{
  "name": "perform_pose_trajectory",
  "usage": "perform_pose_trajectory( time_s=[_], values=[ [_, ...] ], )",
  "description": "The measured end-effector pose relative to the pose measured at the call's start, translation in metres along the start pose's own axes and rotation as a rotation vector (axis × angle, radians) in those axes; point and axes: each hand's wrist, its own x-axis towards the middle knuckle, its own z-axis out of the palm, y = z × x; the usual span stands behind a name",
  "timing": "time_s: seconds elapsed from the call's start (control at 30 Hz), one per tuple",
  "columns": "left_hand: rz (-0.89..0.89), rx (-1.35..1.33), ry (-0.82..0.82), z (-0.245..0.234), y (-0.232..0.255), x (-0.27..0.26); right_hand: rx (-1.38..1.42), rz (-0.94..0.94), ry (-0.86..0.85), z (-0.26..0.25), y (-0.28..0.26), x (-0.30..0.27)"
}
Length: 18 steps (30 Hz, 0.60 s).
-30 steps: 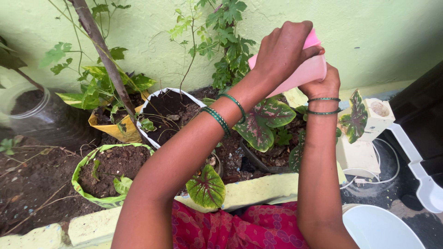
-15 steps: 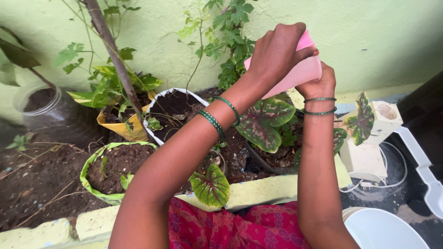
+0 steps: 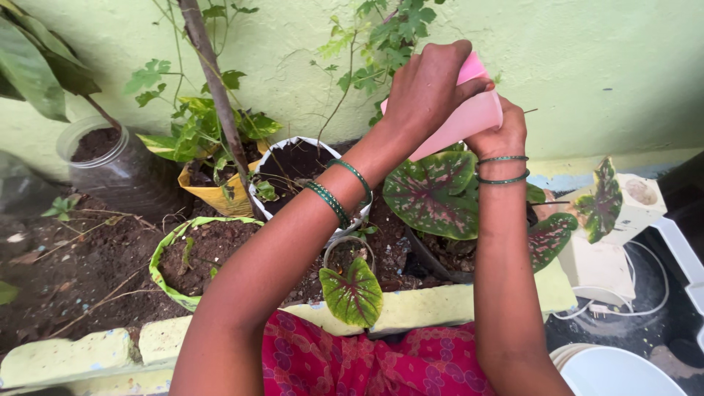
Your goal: The person pours water from a pink cup into various plants in pots and garden bags.
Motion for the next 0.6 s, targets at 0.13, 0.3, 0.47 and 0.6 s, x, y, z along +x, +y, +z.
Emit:
perform_pose_trajectory(
  time_s=[0.13,0.3,0.47,0.6],
  values=[
    [-0.002,0.015,0.014,-0.009,-0.006,-0.004,-0.115,-0.028,0.015,-0.01,0.003,0.012],
    [-0.026,0.042,0.016,-0.021,-0.013,-0.009,-0.207,-0.044,0.022,-0.016,0.016,0.023],
    [-0.034,0.052,0.033,-0.035,-0.018,-0.015,-0.132,0.014,0.0,-0.016,0.033,0.028],
    [-0.052,0.059,0.035,-0.046,-0.022,-0.021,-0.101,0.048,0.013,-0.014,0.047,0.031]
  ],
)
